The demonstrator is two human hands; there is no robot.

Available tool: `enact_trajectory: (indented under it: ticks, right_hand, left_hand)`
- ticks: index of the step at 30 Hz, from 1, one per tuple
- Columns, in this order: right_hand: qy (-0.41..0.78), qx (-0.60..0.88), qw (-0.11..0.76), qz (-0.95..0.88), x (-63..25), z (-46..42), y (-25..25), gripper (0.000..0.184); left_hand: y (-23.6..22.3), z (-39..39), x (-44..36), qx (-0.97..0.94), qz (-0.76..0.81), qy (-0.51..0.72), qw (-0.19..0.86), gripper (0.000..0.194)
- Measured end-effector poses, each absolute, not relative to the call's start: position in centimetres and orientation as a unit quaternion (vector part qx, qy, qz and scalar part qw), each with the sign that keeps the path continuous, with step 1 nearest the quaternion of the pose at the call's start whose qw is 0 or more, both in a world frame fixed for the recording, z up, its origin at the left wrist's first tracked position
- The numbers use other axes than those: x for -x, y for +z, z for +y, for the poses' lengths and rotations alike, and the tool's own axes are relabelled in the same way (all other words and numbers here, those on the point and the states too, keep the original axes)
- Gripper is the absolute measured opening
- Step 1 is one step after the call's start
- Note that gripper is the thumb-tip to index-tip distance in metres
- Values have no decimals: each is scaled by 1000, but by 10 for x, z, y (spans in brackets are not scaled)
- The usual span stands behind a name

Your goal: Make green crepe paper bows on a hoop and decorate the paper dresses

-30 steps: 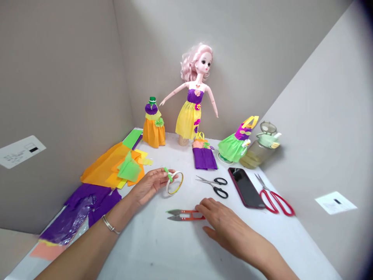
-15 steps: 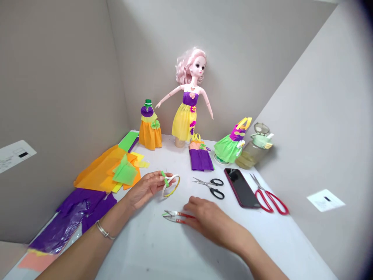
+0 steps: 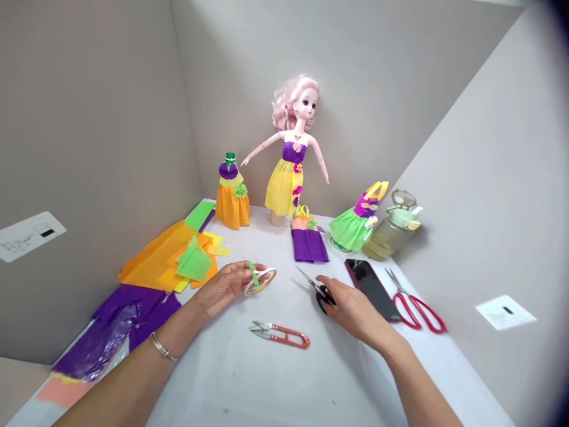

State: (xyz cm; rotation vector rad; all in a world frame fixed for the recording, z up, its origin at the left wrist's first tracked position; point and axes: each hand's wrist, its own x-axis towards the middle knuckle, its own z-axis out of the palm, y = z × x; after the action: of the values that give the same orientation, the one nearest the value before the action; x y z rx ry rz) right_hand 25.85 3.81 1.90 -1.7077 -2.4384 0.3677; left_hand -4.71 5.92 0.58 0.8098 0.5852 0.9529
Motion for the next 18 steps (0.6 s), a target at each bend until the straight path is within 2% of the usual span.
enact_trajectory:
  ticks: [5,8,12,18]
  right_hand:
    - [488,479,245,-687,-244,22,45,38]
    - [628,373,252,-634,-227,15,50,42]
    - [692,283,215,-628,-207,11,36,57]
    - [688,287,246,-620,-195,12,15,56]
  left_hand:
    - [3,60,48,-378,261,442,770,5]
    - [2,60,47,-383,252,444,769,4]
    - [5,59,46,-384,245,452,767,4]
    - [11,55,44,-394,252,440,767,13]
